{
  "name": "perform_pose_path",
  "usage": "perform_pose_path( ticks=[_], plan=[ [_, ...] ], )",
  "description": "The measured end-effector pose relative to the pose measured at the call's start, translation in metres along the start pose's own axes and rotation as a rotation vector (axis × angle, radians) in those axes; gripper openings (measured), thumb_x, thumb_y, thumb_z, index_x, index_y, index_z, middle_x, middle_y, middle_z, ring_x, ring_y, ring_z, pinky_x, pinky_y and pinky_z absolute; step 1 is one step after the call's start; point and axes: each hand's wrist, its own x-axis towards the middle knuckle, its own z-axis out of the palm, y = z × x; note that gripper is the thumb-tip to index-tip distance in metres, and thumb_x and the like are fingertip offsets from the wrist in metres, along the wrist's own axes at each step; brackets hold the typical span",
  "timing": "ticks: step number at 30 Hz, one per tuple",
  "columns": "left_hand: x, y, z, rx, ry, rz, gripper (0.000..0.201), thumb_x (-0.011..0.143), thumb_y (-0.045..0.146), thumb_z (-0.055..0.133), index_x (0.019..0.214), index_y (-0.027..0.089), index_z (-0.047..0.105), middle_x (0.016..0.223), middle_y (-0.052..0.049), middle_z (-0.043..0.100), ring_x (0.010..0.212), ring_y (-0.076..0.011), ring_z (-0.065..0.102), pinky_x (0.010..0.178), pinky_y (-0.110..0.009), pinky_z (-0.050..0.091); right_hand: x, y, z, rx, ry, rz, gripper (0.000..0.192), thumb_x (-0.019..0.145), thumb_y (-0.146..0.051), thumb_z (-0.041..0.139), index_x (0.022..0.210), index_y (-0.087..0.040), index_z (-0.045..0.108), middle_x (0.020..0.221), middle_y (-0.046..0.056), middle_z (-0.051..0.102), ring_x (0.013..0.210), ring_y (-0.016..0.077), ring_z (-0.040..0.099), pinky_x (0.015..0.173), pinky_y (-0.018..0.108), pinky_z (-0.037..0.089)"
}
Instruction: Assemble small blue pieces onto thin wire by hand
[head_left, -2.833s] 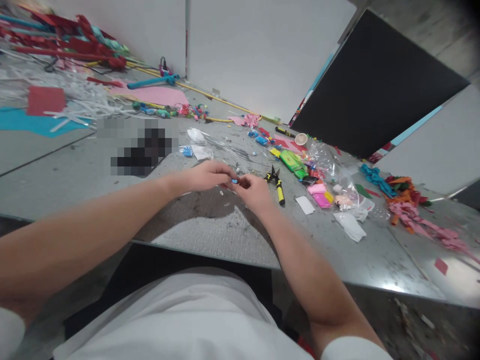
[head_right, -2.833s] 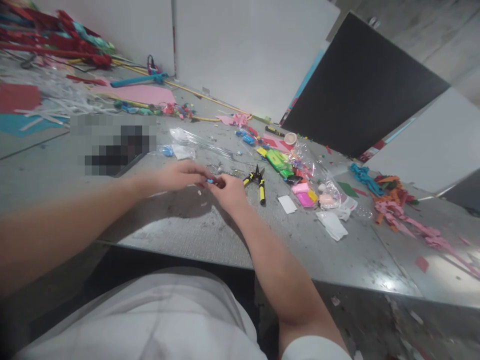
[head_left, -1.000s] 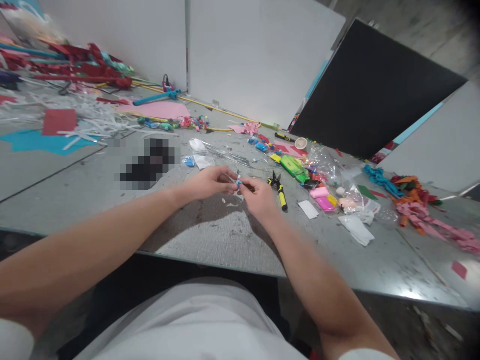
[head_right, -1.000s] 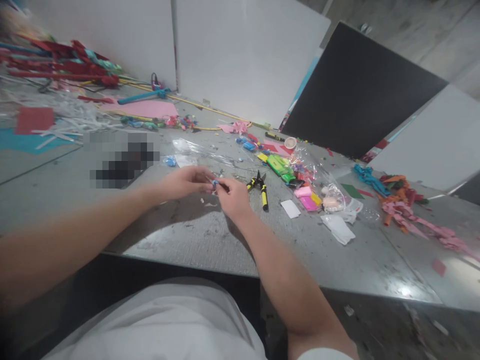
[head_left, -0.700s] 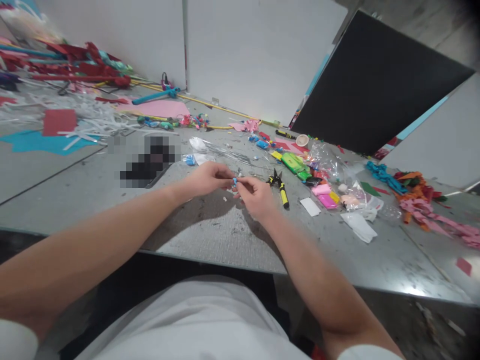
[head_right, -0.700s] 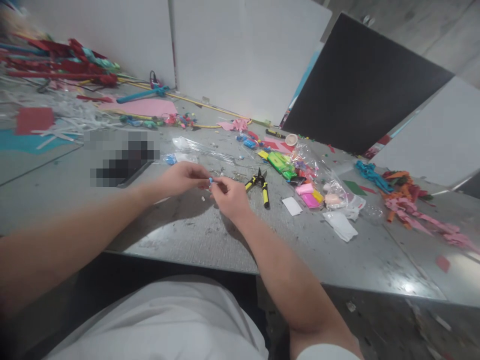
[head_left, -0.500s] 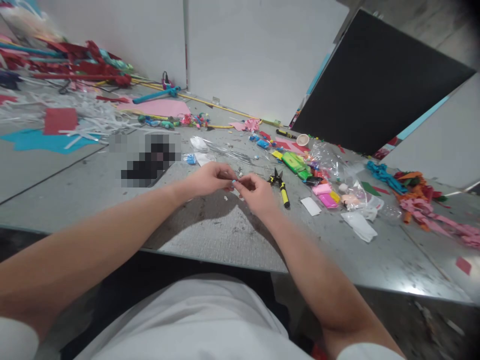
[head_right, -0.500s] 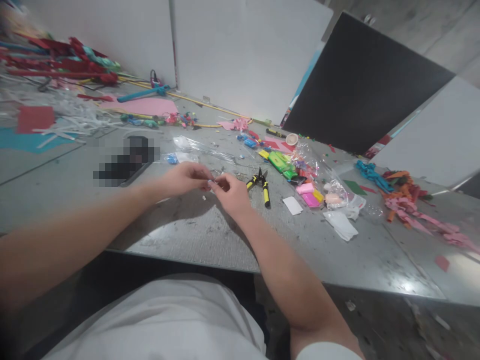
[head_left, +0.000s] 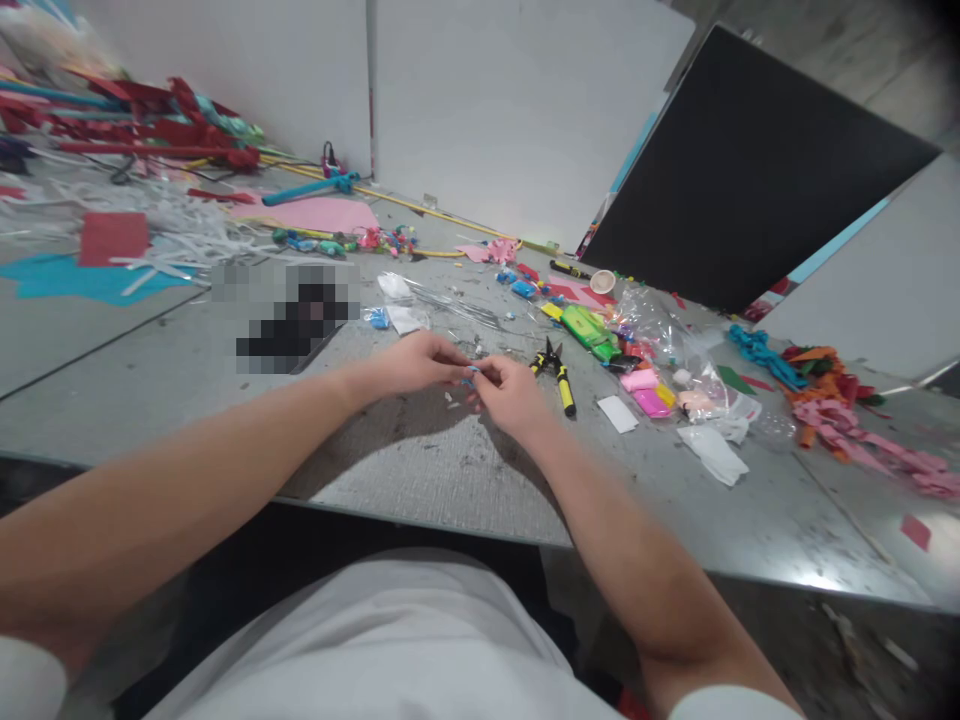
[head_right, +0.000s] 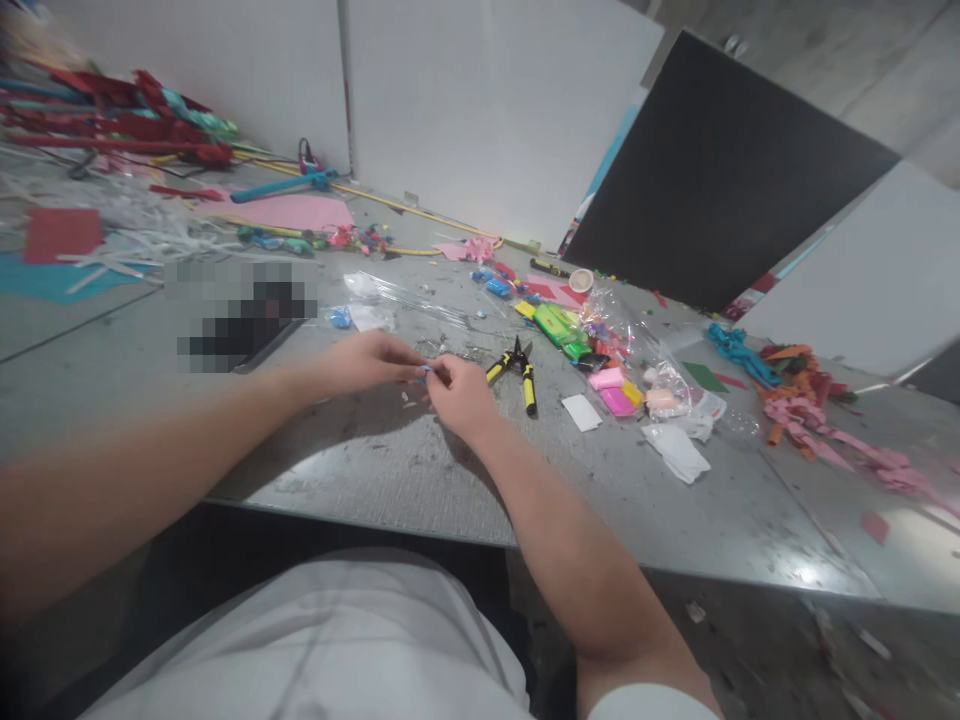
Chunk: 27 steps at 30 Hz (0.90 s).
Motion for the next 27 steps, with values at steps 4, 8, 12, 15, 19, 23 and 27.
perform_pose_path(
  ticks=[4,8,12,15,19,23,27],
  plan=[
    [0.003,-0.008,-0.003,0.024,0.062,0.011,0.021,0.082,0.034,0.072,0.086,0.015,0.080,0.079,-0.006,0.077,0.075,-0.0191,0.069,0.070,-0.029,0.050,-0.002,-0.001,0.004,0.105,-0.019,0.062,0.012,0.087,-0.018,0.063,0.097,-0.021,0.069,0.085,0.003,0.076,0.071,0.0184,0.076,0.055,0.026,0.059],
    [0.003,-0.009,-0.004,0.018,0.121,0.006,0.009,0.076,0.023,0.071,0.077,0.015,0.076,0.074,-0.004,0.075,0.070,-0.0168,0.066,0.066,-0.027,0.048,-0.002,0.001,0.005,0.129,-0.048,0.048,0.018,0.083,-0.019,0.070,0.100,-0.021,0.070,0.083,0.002,0.076,0.073,0.0188,0.077,0.062,0.029,0.061],
    [0.002,-0.007,-0.004,0.044,0.094,0.007,0.011,0.074,0.021,0.070,0.077,0.017,0.080,0.072,-0.003,0.076,0.069,-0.0168,0.066,0.067,-0.028,0.048,0.001,0.005,0.000,-0.026,-0.006,-0.022,0.016,0.082,-0.033,0.076,0.092,-0.021,0.070,0.078,0.001,0.075,0.065,0.0177,0.071,0.064,0.032,0.059],
    [0.002,-0.009,-0.004,-0.007,0.007,0.027,0.016,0.074,0.020,0.069,0.083,0.018,0.083,0.076,-0.004,0.078,0.072,-0.0183,0.068,0.069,-0.029,0.050,0.003,0.006,-0.006,-0.185,0.081,-0.094,0.019,0.084,-0.039,0.075,0.084,-0.021,0.070,0.072,0.001,0.073,0.066,0.0183,0.070,0.068,0.033,0.058],
    [0.004,-0.012,-0.004,-0.096,-0.052,0.065,0.021,0.074,0.024,0.077,0.093,0.018,0.082,0.086,-0.007,0.081,0.078,-0.0200,0.071,0.074,-0.031,0.053,0.006,0.005,-0.009,-0.097,0.068,-0.051,0.017,0.089,-0.037,0.070,0.084,-0.021,0.070,0.067,0.000,0.070,0.062,0.0178,0.070,0.065,0.032,0.057],
    [0.007,-0.015,-0.002,-0.047,0.036,0.096,0.024,0.077,0.033,0.079,0.094,0.016,0.079,0.088,-0.007,0.079,0.078,-0.0196,0.070,0.073,-0.030,0.051,0.009,0.005,-0.008,0.087,-0.015,-0.024,0.011,0.089,-0.031,0.070,0.086,-0.020,0.069,0.069,0.000,0.072,0.061,0.0172,0.072,0.064,0.032,0.061],
    [0.008,-0.014,-0.002,0.084,0.069,0.138,0.030,0.081,0.040,0.076,0.097,0.016,0.080,0.079,-0.004,0.076,0.074,-0.0192,0.067,0.069,-0.028,0.048,0.009,0.005,-0.004,0.196,-0.060,-0.015,0.009,0.089,-0.028,0.070,0.092,-0.020,0.070,0.077,0.001,0.075,0.066,0.0172,0.075,0.066,0.032,0.064]
  ],
)
